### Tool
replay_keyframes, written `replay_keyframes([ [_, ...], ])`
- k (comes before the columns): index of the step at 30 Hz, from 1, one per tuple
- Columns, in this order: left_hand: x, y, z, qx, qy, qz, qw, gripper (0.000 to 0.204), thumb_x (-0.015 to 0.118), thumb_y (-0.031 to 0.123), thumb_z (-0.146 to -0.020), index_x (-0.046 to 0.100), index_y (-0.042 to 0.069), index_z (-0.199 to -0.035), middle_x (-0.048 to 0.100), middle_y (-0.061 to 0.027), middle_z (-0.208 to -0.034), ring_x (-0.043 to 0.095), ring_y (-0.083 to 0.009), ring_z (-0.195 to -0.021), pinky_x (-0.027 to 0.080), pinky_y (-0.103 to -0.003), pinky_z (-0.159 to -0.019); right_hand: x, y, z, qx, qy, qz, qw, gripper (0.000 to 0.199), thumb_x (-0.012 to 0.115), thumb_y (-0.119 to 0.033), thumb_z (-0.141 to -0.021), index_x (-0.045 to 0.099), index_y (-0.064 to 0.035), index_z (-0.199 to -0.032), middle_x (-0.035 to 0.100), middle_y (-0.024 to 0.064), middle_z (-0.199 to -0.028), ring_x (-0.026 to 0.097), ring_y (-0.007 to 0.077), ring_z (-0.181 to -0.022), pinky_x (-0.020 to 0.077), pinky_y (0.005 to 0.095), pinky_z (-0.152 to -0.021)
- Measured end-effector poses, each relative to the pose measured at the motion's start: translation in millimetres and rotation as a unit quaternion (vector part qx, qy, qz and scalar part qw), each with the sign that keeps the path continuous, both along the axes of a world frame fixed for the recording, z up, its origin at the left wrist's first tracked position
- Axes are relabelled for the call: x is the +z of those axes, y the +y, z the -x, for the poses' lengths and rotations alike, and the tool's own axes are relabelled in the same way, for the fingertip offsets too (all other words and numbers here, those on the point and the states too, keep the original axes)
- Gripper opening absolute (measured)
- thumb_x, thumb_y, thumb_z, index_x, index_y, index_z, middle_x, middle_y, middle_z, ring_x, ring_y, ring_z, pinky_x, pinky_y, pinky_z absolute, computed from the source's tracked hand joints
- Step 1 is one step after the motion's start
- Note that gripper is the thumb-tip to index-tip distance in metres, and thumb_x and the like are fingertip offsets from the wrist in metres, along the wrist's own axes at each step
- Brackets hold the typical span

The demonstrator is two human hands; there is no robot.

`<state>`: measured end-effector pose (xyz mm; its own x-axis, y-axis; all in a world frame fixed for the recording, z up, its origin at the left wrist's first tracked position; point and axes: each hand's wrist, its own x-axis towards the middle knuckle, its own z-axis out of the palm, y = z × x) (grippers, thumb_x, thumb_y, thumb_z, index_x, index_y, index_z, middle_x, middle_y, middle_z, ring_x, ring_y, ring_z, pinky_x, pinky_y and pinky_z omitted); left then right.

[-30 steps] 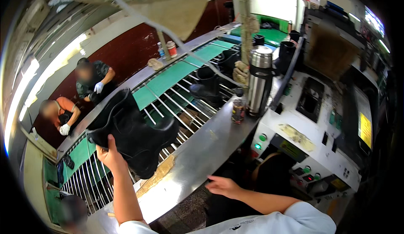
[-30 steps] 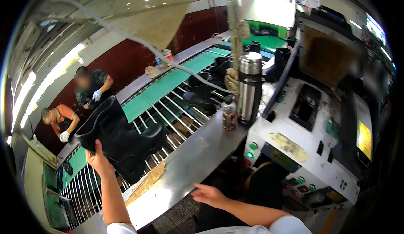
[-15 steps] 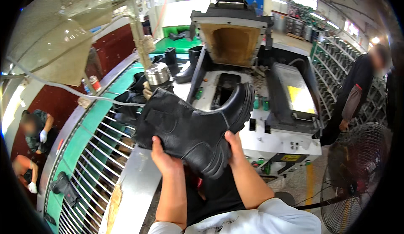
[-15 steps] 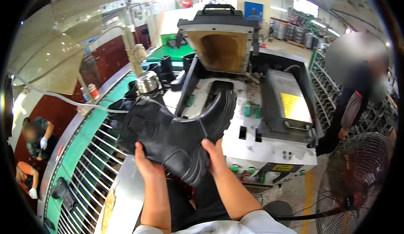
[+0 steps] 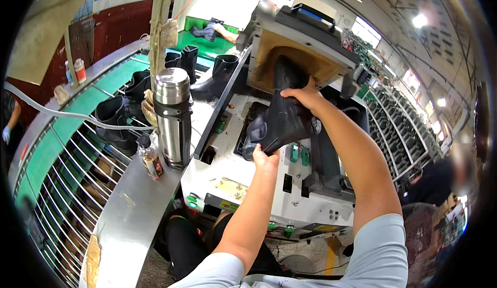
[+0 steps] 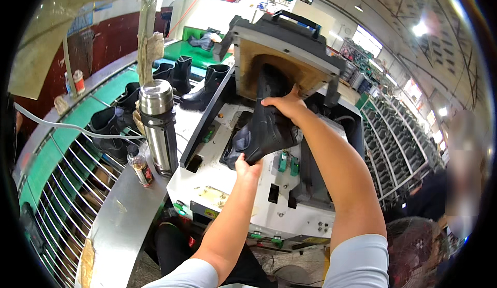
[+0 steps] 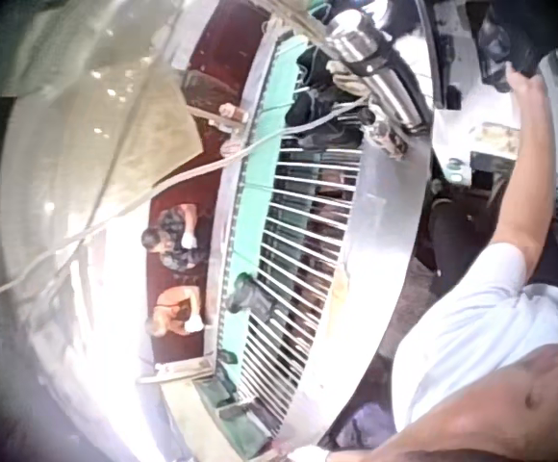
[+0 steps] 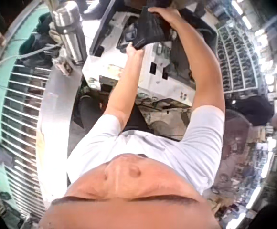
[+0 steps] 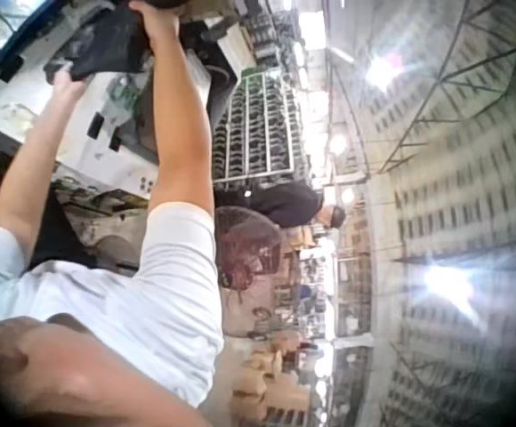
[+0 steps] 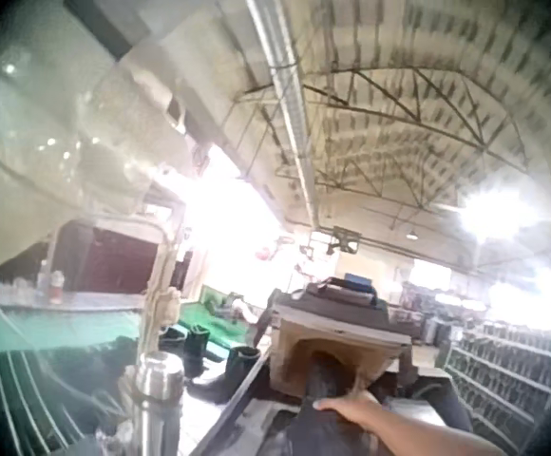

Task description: The person takes boots from a conveyor belt, places them one at a time into a machine, and then presses buttons to operate the machine.

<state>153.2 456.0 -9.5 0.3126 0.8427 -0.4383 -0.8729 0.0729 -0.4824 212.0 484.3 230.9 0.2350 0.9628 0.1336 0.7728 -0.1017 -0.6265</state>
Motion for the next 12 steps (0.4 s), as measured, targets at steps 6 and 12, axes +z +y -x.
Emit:
replay_keyframes([
  [6, 7.3, 32.5, -28.2, 0.008, -0.019, 0.038, 0.999, 0.042, 0.039, 0.035, -0.097, 0.057, 0.002, -0.115, 0.061, -0.015, -0.118, 0.06, -0.0328, -0.106, 0.052, -0.048, -0.09, -3.3, 66.7, -5.1, -0.028, -0.064, 0.032, 0.997, 0.129, 0.082, -0.042, -0.05, 0.008, 0.0099, -0.143, 0.03, 0.0306, -0.143, 0.036, 0.0367, -0.133, 0.0322, 0.0374, -0.108],
  [12, -24.6, 65.3, -41.9, -0.017, -0.082, -0.026, 0.996, 0.055, 0.04, 0.047, -0.097, 0.052, 0.002, -0.125, 0.057, -0.0153, -0.126, 0.058, -0.0347, -0.111, 0.052, -0.05, -0.09, -19.7, 99.9, -9.0, -0.024, -0.116, 0.006, 0.993, 0.126, 0.081, -0.041, -0.052, 0.009, 0.001, -0.147, 0.02, 0.0236, -0.151, 0.023, 0.0356, -0.139, 0.0257, 0.0385, -0.112],
])
